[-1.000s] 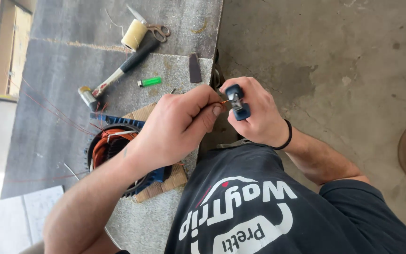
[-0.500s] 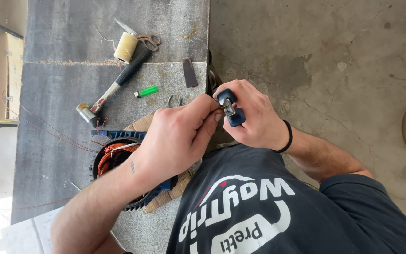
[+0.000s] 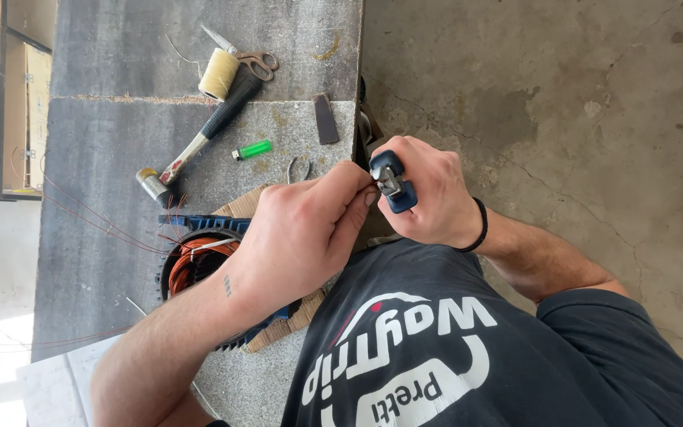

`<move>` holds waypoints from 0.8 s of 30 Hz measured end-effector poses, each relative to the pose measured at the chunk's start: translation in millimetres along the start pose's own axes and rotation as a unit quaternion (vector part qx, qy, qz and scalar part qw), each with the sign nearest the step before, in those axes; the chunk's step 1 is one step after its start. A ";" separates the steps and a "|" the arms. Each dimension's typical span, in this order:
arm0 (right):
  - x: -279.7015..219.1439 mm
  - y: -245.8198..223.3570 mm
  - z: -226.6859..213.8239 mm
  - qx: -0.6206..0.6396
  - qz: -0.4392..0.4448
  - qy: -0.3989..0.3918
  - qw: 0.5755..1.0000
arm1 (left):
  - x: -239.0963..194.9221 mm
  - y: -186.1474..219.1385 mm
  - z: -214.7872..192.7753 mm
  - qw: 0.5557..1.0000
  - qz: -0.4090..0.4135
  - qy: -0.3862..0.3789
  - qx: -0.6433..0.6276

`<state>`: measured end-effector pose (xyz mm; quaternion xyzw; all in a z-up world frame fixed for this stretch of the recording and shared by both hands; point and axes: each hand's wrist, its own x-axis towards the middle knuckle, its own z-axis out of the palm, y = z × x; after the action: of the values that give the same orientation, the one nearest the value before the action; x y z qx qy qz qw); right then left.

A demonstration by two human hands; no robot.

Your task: Repairing or rewinding an electric motor by manipulating copper wires and insulation.

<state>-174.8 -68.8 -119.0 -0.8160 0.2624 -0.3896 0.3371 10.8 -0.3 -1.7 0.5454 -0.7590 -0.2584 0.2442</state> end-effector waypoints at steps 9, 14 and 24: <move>0.3 9.2 3.2 -0.008 -0.004 0.009 1.000 | 2.4 -3.1 0.3 1.000 -0.018 -0.013 -0.006; 10.0 18.9 0.1 0.074 0.067 -0.004 0.995 | 1.7 -5.0 -1.6 0.999 -0.027 -0.014 -0.011; 71.6 200.1 154.7 -0.230 0.080 -0.185 0.952 | 2.4 -5.7 1.7 0.998 0.041 0.021 -0.031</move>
<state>-42.2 -191.9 -309.8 -0.9055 0.3423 -0.1331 0.2126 13.0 -3.9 -6.6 0.5109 -0.7673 -0.2604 0.2871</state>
